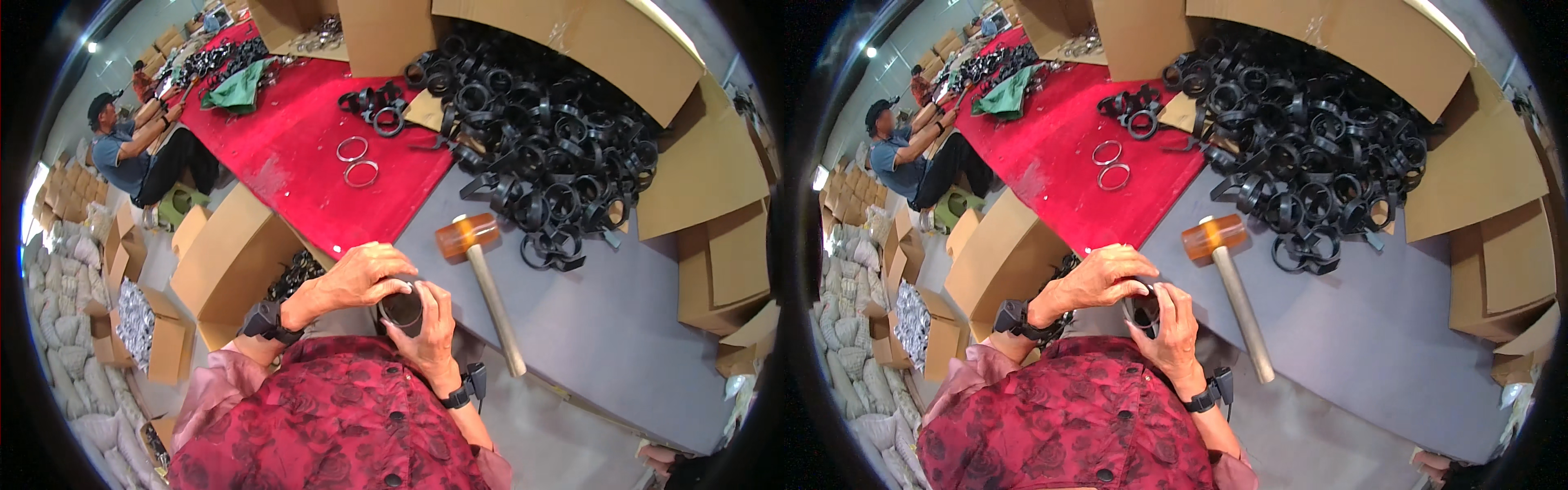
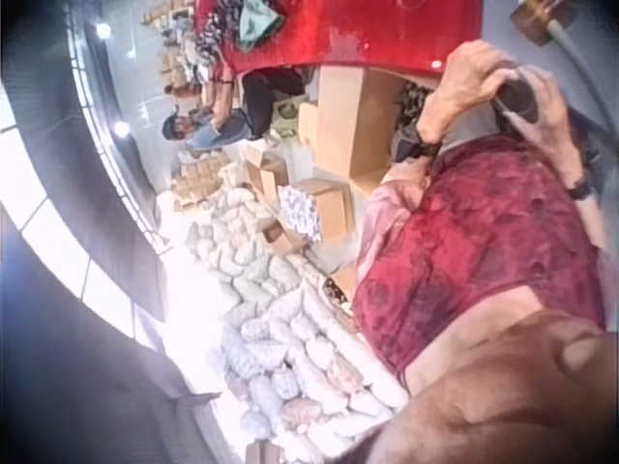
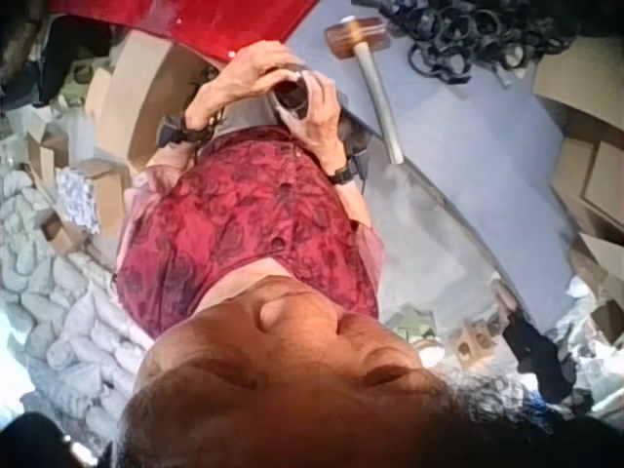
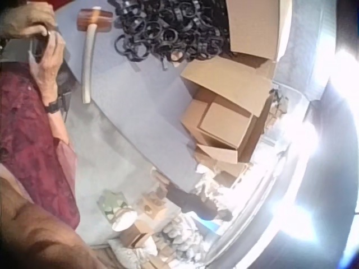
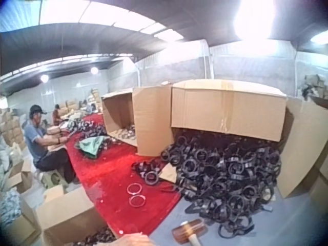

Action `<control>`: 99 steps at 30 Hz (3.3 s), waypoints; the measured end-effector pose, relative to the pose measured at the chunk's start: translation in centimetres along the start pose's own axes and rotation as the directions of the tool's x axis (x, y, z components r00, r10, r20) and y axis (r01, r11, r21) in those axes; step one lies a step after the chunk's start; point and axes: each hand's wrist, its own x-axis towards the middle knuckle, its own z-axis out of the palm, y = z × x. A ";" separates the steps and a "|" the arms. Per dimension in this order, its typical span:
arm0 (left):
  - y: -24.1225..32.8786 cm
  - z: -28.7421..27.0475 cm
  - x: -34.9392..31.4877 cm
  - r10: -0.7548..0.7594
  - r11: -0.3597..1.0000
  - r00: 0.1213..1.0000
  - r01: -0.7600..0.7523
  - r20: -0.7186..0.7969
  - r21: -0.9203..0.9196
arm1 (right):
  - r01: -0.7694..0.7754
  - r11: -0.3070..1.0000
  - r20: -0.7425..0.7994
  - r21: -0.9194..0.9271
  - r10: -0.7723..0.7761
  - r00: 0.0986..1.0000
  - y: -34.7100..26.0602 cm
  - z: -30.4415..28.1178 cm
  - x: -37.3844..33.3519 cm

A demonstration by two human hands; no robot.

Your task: Assembling metal rings into rubber housings using a mallet.

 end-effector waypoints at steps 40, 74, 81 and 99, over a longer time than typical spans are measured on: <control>-1.7 -1.6 -8.0 -0.504 0.414 0.862 0.189 -0.051 -0.891 | -0.011 0.991 0.073 0.132 0.002 0.997 -4.7 -0.8 6.6; -8.5 0.9 -15.2 -0.412 0.250 0.907 0.018 -0.090 -0.968 | -0.078 0.996 0.160 0.042 0.071 0.985 -7.4 7.7 4.1; -8.3 0.3 -15.3 -0.439 0.254 0.897 0.061 -0.059 -0.965 | -0.138 0.985 0.172 0.104 0.119 0.978 -6.6 8.1 3.6; -7.1 -0.9 -15.2 -0.281 0.172 0.928 0.298 0.243 -0.939 | -0.212 0.916 0.228 0.342 0.138 0.964 -4.8 9.0 2.2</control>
